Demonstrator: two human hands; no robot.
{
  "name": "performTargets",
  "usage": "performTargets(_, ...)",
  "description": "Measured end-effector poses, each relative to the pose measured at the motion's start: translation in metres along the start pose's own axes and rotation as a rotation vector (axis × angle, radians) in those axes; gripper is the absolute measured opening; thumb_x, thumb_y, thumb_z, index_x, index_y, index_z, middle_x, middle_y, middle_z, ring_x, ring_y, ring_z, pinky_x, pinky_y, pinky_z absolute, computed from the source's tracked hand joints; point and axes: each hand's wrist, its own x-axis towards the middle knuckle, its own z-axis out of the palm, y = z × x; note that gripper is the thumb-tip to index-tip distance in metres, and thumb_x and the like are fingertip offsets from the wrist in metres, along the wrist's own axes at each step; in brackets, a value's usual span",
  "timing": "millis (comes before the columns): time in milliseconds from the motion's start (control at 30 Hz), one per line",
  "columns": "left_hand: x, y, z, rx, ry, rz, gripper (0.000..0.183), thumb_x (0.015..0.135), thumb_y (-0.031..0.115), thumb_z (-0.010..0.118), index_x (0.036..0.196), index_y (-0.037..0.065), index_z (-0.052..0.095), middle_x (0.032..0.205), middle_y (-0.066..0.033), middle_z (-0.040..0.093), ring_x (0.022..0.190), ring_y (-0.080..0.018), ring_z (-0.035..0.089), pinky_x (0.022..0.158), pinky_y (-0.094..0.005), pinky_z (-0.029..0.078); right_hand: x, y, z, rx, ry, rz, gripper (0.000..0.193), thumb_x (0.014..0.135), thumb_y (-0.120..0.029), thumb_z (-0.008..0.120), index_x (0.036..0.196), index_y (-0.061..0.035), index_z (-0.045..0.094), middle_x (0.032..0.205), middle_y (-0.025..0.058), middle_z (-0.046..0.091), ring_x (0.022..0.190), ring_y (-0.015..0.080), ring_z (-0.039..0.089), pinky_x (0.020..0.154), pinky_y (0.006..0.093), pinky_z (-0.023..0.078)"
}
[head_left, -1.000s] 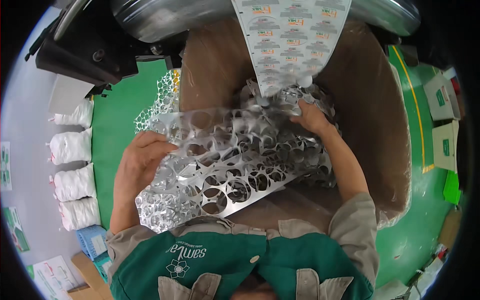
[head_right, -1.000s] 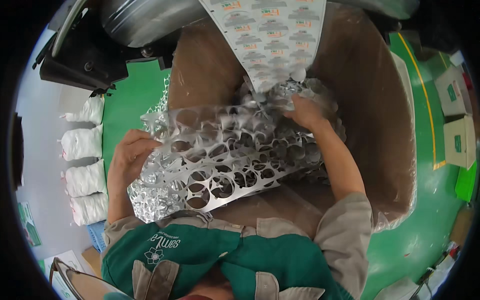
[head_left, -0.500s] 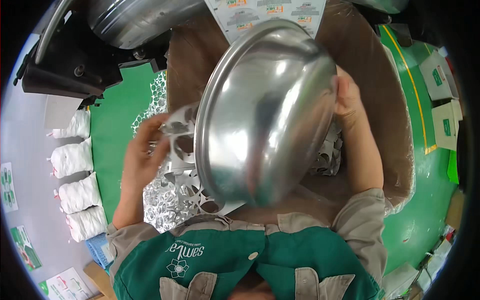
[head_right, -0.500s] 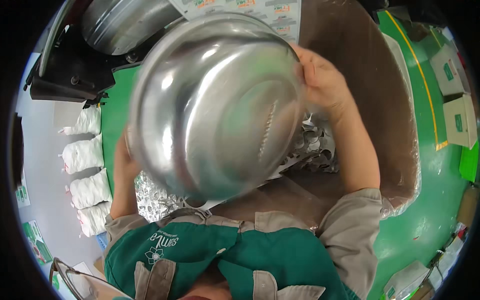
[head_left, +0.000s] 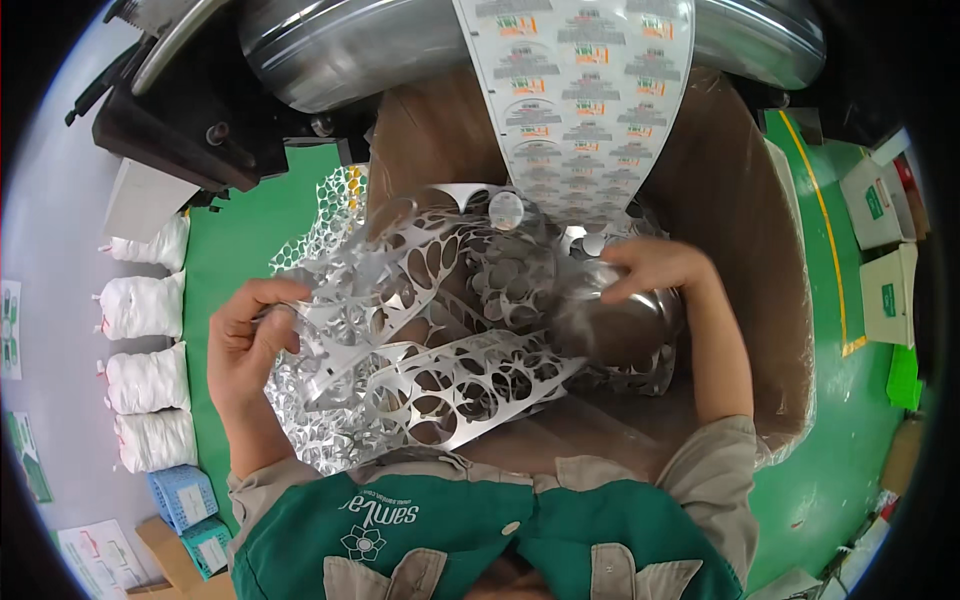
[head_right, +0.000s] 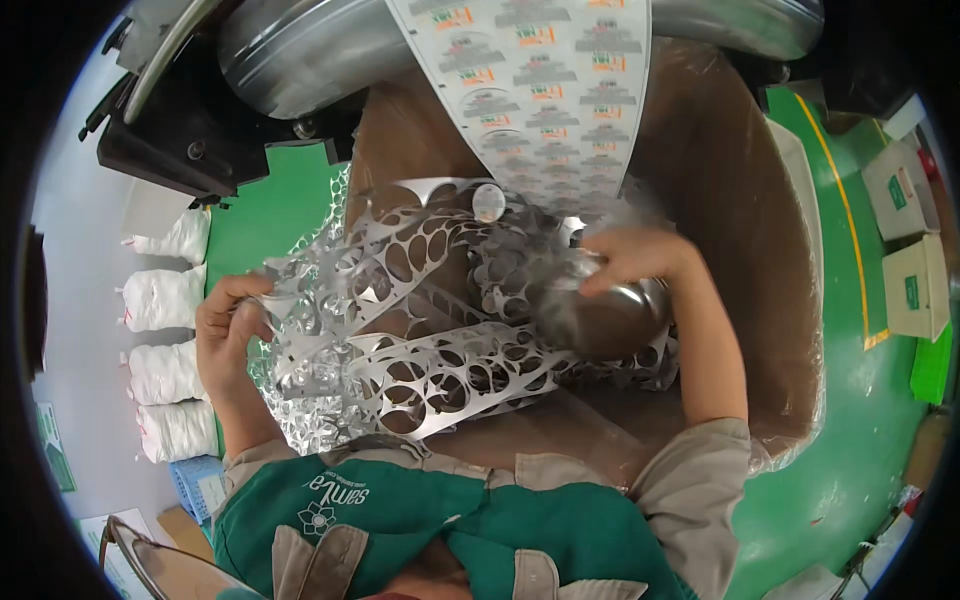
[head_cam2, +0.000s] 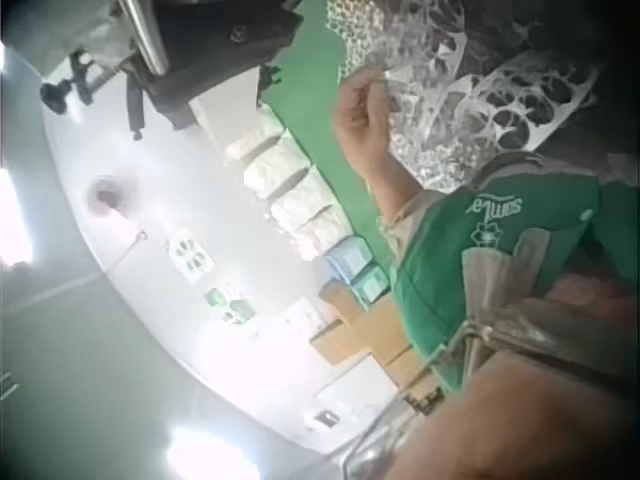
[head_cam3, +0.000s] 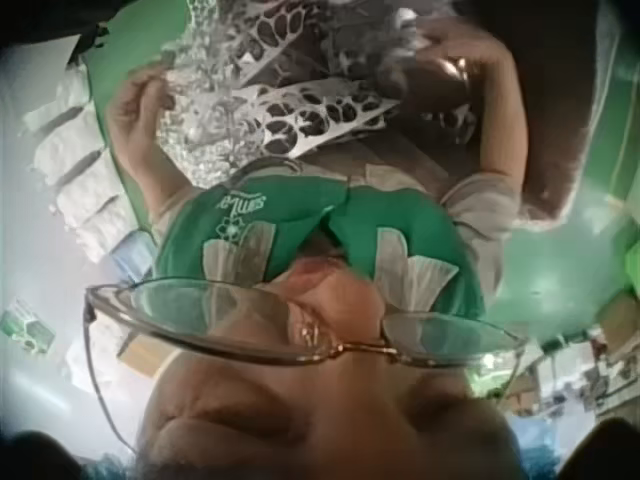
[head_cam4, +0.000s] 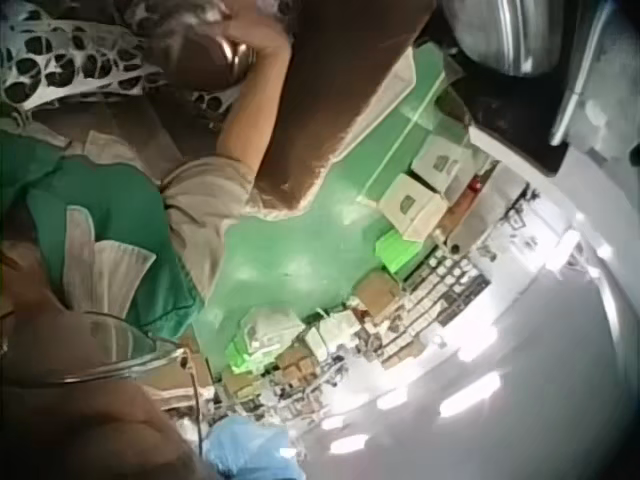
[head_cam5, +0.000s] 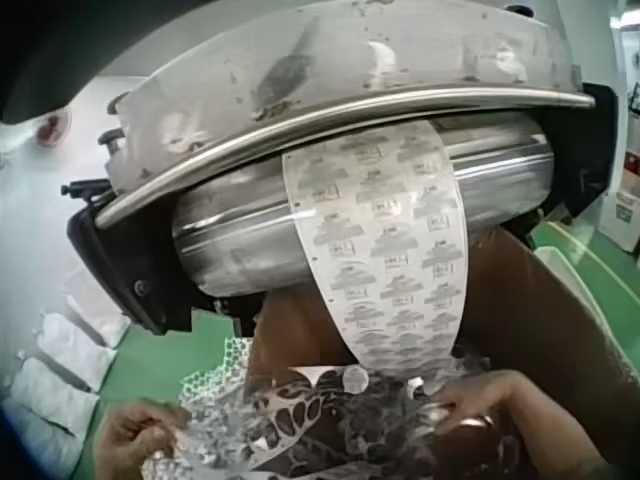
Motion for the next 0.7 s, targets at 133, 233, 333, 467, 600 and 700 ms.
performTargets(133,-0.018,0.013,-0.013,0.007,-0.148,-0.056,0.038,0.078,0.023,0.067,0.103,-0.004,0.057,0.088,-0.0109,0.060,0.061,-0.0069,0.053,0.051,-0.0192,0.039,-0.020,-0.058,-0.006,1.150,0.299,-0.622,0.045,0.081,-0.025,0.062,0.116,0.0001,0.050,0.102,0.0045,0.058,0.086,0.0100,0.054,0.074,0.0224,0.043)
performTargets(233,-0.038,0.000,-0.047,0.173,0.204,0.056,0.045,0.080,0.029,0.063,0.109,-0.003,0.052,0.095,-0.0122,0.058,0.075,-0.0126,0.053,0.060,-0.0222,0.042,0.019,-0.047,0.023,1.472,0.260,-0.583,0.040,0.087,-0.025,0.055,0.120,-0.0026,0.048,0.107,0.0037,0.058,0.092,0.0097,0.054,0.077,0.0221,0.043)
performTargets(333,-0.055,-0.015,-0.079,0.354,0.574,0.170,0.052,0.083,0.035,0.058,0.116,-0.003,0.047,0.102,-0.0135,0.055,0.088,-0.0182,0.054,0.069,-0.0252,0.045,0.070,0.055,0.059,0.242,0.456,0.111,0.041,0.079,-0.032,0.062,0.108,-0.0051,0.053,0.104,0.0116,0.059,0.097,0.0250,0.055,0.081,0.0356,0.043)
performTargets(467,-0.043,-0.045,-0.141,0.334,0.538,-0.347,0.029,0.089,0.019,0.049,0.111,0.002,0.057,0.111,-0.0050,0.053,0.090,-0.0183,0.053,0.075,-0.0267,0.042,0.068,0.079,0.097,-0.319,0.224,0.497,0.048,0.075,-0.030,0.065,0.109,-0.0003,0.052,0.103,0.0198,0.059,0.096,0.0341,0.057,0.081,0.0397,0.046)
performTargets(600,-0.015,-0.043,-0.090,1.220,0.287,0.093,0.030,0.082,0.004,0.053,0.110,0.010,0.059,0.114,-0.0131,0.052,0.117,-0.0333,0.040,0.097,-0.0432,0.032,0.054,0.073,0.091,-0.523,-0.076,0.436,0.047,0.073,-0.028,0.065,0.107,0.0016,0.053,0.103,0.0205,0.059,0.097,0.0339,0.058,0.079,0.0416,0.047)
performTargets(700,0.024,-0.013,-0.015,0.929,-0.019,0.219,0.040,0.078,0.009,0.061,0.118,0.006,0.053,0.124,-0.0111,0.049,0.124,-0.0349,0.034,0.102,-0.0410,0.028,0.016,0.017,0.024,-0.191,0.063,0.126,0.050,0.071,-0.025,0.064,0.112,0.0021,0.052,0.104,0.0202,0.059,0.095,0.0267,0.060,0.076,0.0376,0.048)
